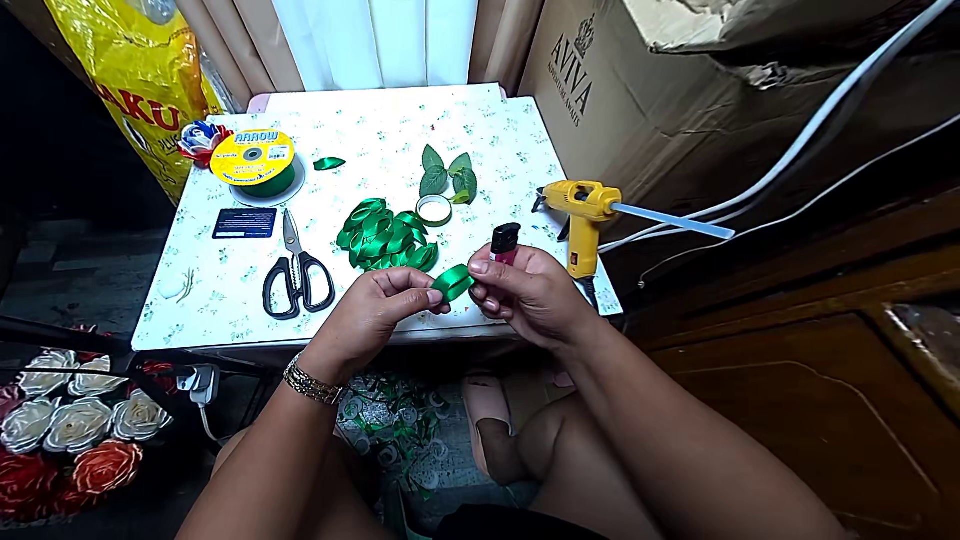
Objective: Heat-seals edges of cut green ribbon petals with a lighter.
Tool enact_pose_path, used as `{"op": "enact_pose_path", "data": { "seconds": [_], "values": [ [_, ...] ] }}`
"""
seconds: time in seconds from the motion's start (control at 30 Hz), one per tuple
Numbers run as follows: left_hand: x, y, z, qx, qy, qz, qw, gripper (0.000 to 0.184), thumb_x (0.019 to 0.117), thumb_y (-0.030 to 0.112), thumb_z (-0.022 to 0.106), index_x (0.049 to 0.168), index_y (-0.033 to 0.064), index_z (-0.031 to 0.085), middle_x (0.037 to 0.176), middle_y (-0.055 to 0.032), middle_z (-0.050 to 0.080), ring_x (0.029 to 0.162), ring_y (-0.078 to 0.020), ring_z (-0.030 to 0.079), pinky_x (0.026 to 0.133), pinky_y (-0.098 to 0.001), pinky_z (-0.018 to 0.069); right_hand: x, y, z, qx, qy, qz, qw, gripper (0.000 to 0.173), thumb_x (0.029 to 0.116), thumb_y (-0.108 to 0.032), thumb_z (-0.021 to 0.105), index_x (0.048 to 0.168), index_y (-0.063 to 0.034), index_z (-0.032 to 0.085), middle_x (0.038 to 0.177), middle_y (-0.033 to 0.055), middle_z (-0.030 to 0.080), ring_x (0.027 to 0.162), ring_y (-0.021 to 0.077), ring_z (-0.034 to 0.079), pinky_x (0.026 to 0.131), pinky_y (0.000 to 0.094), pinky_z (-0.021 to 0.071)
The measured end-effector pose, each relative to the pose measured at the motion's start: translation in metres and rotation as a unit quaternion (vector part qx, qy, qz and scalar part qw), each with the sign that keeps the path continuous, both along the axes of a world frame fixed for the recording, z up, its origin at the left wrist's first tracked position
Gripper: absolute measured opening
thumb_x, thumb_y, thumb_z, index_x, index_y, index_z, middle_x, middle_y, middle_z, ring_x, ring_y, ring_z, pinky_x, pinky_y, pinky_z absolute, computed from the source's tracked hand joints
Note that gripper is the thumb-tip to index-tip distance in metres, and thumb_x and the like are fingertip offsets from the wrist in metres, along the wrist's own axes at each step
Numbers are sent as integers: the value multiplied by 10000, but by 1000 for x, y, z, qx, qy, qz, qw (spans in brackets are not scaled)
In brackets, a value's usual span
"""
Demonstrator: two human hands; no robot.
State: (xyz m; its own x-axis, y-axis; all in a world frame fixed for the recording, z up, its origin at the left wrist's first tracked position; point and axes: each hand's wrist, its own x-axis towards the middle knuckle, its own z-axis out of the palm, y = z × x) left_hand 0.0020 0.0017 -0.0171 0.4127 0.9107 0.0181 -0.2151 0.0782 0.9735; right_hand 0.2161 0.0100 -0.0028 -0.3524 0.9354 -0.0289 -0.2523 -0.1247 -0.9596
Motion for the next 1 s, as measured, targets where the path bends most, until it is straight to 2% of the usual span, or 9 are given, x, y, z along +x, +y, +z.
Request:
{"op": "enact_pose_path", "data": {
  "seconds": [0.2, 0.4, 0.5, 0.57, 0.63, 0.73, 0.87, 0.93, 1.0],
  "values": [
    [2, 0, 0, -19, -14, 5, 1000, 259, 972, 40, 478, 910, 99, 722, 855, -4, 718, 812, -63, 672, 791, -224, 548, -2, 0, 0, 49, -20, -5, 999, 154, 1028, -73, 548, 908, -97, 641, 652, -39, 588, 508, -26, 491, 478, 95, 406],
    [2, 3, -2, -25, -22, 3, 999, 278, 973, 48, 453, 926, 95, 723, 872, -21, 716, 810, -73, 665, 774, -224, 544, 5, 6, -1, 26, -10, 16, 999, 374, 1122, -348, 333, 1018, -129, 618, 699, -43, 539, 532, 8, 486, 467, 119, 391],
    [3, 4, -4, -22, 17, 8, 1000, 253, 992, 49, 461, 937, 85, 705, 850, -16, 693, 758, -70, 638, 729, -215, 536, 9, 8, -2, 11, -6, -3, 1000, 226, 1070, -207, 305, 1067, -136, 519, 771, -12, 573, 540, 19, 507, 456, 125, 394],
    [7, 4, -2, -25, 100, 22, 994, 207, 1031, 56, 481, 963, 56, 677, 784, -7, 660, 654, -56, 596, 635, -194, 511, 10, 8, -2, 17, -76, -23, 997, 182, 1013, -94, 319, 1108, -120, 472, 825, 9, 600, 530, 27, 521, 443, 138, 412],
    [16, 6, 0, -39, 210, 25, 977, 179, 1060, 86, 517, 987, 21, 667, 721, -21, 627, 528, -50, 536, 518, -176, 471, 12, 9, -2, 49, -244, -46, 967, 121, 1025, -63, 428, 1122, -70, 499, 828, 36, 615, 520, 62, 527, 455, 198, 436],
    [31, 11, 1, -70, 313, -31, 947, 179, 1078, 126, 512, 1038, 14, 645, 671, -31, 619, 432, -45, 493, 423, -174, 420, 15, 13, -1, 68, -432, -29, 899, 149, 1035, -89, 554, 1148, -10, 610, 1024, 124, 585, 692, 164, 597, 616, 324, 532],
    [44, 13, 0, -109, 303, -35, 946, 191, 1090, 147, 493, 1111, 4, 618, 607, -28, 600, 397, -31, 481, 400, -160, 406, 22, 26, 0, 62, -474, -58, 876, 203, 1053, -139, 556, 1168, 4, 643, 1100, 155, 646, 963, 238, 630, 858, 441, 506],
    [48, 15, -3, -122, 267, -2, 956, 198, 1094, 160, 483, 1132, 6, 603, 611, -40, 600, 391, -37, 482, 393, -161, 410, 27, 32, 1, 56, -468, -108, 875, 224, 1058, -146, 552, 1199, 9, 632, 1100, 161, 645, 960, 239, 628, 859, 438, 501],
    [50, 18, -7, -131, 232, 29, 963, 202, 1096, 165, 476, 1149, 5, 588, 616, -54, 605, 381, -42, 474, 383, -162, 400, 31, 39, -3, 47, -446, -150, 881, 235, 1062, -171, 563, 1217, -7, 628, 1039, 132, 648, 836, 181, 618, 766, 371, 513]
  ]
}}
